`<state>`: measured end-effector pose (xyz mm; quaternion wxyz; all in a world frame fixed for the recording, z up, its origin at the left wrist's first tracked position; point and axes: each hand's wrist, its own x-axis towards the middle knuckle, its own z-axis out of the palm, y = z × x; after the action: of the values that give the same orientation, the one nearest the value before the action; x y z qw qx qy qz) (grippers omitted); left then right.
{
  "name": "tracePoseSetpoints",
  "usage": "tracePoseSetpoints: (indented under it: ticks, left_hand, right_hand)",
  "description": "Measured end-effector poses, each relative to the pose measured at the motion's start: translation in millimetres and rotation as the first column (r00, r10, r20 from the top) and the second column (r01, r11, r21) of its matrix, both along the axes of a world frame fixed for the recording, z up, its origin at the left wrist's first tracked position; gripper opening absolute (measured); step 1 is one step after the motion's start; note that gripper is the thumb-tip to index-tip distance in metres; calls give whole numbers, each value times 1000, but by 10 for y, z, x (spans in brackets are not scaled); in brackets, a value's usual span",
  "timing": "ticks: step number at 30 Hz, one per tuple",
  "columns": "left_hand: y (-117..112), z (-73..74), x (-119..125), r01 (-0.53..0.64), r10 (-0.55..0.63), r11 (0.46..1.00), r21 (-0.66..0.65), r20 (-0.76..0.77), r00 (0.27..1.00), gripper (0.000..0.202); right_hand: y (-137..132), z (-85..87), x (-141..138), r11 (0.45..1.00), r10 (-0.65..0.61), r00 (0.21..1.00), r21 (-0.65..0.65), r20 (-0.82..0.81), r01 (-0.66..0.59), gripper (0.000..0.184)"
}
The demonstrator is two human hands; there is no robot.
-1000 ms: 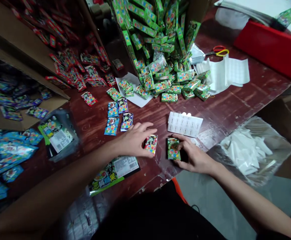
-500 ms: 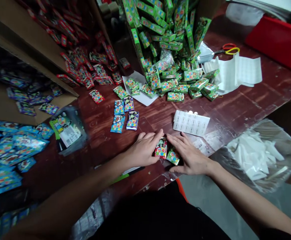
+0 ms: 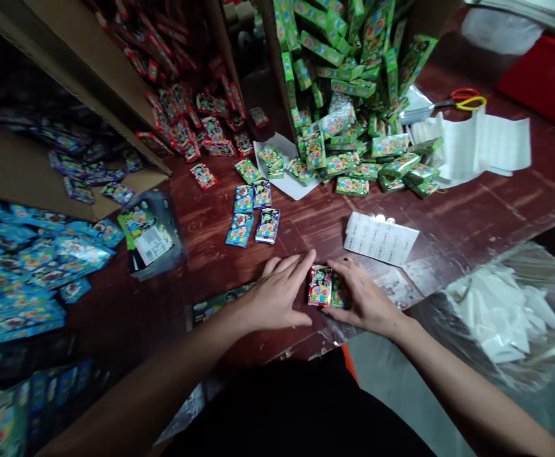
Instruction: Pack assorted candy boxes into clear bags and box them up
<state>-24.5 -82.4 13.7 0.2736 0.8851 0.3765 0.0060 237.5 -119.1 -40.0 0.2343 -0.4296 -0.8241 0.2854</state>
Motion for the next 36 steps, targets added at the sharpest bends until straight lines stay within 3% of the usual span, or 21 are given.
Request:
tracePoseSetpoints:
  ticks: [3, 6, 8, 12, 16, 21, 26, 31, 36]
  left_hand:
    - [-223, 116, -413, -133, 141, 989, 69, -119, 983, 129]
    - [-436, 82, -712, -256, 266, 964, 78, -185, 946, 105]
    - [-519, 5, -774, -303, 309, 951, 63, -151, 939, 88]
    - [-535, -111, -710, -314, 317, 948, 49, -63, 946, 83]
    - [-471, -148, -642, -230, 230, 973, 0, -14, 973, 84]
    - [-445, -164, -630, -211, 210, 978, -10, -17, 977, 86]
    - [-445, -184, -589, -222, 222, 975, -22, 14, 975, 90]
    - [-371, -195, -578, -193, 194, 981, -21, 44, 980, 89]
    - [-307, -187, -544, -214, 214, 977, -4, 72, 974, 87]
  right_hand:
    - [8, -7, -32, 1000, 3, 1000, 26, -30, -2, 82]
    - [27, -7, -177, 998, -25, 998, 52, -49, 28, 77]
    - [44, 0, -308, 999, -11, 999, 36, -38, 12, 73]
    - [82, 34, -468, 986, 162, 986, -36, -31, -163, 72]
    - [123, 59, -446, 949, 305, 952, -65, -35, -307, 80]
    - [107, 85, -211, 963, 268, 961, -19, 65, -267, 113]
    - [126, 66, -54, 954, 299, 946, -38, 124, -297, 74]
    - [307, 30, -129, 930, 369, 927, -34, 68, -367, 71]
    - [414, 41, -182, 932, 360, 933, -44, 1, -360, 71]
